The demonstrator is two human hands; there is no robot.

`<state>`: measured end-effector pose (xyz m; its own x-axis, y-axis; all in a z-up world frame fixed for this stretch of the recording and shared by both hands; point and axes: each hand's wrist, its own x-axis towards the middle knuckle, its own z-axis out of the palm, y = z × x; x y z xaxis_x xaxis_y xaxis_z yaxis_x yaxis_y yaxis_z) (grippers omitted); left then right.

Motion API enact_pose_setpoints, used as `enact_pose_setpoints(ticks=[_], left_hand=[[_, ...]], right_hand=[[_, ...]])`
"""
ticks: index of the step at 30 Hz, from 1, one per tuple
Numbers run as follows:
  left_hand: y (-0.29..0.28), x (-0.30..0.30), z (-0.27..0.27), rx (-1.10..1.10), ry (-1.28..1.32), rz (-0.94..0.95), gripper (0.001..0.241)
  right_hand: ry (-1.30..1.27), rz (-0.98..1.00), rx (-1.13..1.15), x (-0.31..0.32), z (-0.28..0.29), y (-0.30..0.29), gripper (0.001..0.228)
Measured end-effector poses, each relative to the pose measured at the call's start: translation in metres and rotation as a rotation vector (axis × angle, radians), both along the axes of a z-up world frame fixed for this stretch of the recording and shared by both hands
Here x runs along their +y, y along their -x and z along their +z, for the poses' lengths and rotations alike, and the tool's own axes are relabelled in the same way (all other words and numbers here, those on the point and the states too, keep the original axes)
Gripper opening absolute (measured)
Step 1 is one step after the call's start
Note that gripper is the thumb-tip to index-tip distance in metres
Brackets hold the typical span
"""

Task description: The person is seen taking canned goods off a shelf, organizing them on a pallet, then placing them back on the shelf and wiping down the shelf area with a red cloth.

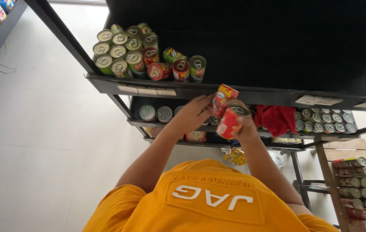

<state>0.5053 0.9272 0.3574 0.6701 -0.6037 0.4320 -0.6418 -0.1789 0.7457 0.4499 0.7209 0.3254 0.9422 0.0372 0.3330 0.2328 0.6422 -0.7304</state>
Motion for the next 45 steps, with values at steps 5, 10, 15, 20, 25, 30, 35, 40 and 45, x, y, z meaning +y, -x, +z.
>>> enact_pose_setpoints(ticks=[5, 10, 15, 20, 25, 30, 35, 40, 45], left_hand=[[-0.088, 0.005, 0.024, -0.386, -0.059, 0.509, 0.061], [-0.156, -0.016, 0.004, -0.295, -0.629, 0.464, 0.092], [-0.123, -0.008, 0.040, -0.329, -0.320, 0.422, 0.063], [-0.094, -0.029, 0.074, -0.521, 0.027, 0.333, 0.072], [-0.033, -0.104, 0.089, -0.527, 0.297, 0.022, 0.078], [0.050, -0.235, 0.034, -0.227, 0.150, -0.355, 0.073], [0.131, -0.355, -0.036, -0.126, 0.084, -0.503, 0.074], [0.197, -0.461, -0.071, 0.011, -0.148, -0.607, 0.067], [0.249, -0.562, -0.116, 0.048, -0.345, -0.780, 0.074]], right_hand=[[0.013, 0.046, -0.026, 0.025, 0.070, 0.017, 0.056], [-0.145, -0.072, 0.098, 0.009, 0.014, 0.016, 0.039], [-0.073, -0.192, 0.119, -0.029, -0.050, 0.030, 0.070], [-0.105, -0.306, 0.147, -0.067, -0.050, 0.073, 0.077], [-0.164, -0.506, 0.204, -0.110, -0.061, 0.139, 0.077], [-0.180, -0.637, 0.224, -0.160, -0.026, 0.208, 0.079], [-0.175, -0.832, 0.370, -0.238, -0.058, 0.320, 0.076], [-0.148, -1.040, 0.567, -0.315, -0.089, 0.424, 0.078], [-0.103, -1.201, 0.764, -0.378, -0.101, 0.490, 0.068]])
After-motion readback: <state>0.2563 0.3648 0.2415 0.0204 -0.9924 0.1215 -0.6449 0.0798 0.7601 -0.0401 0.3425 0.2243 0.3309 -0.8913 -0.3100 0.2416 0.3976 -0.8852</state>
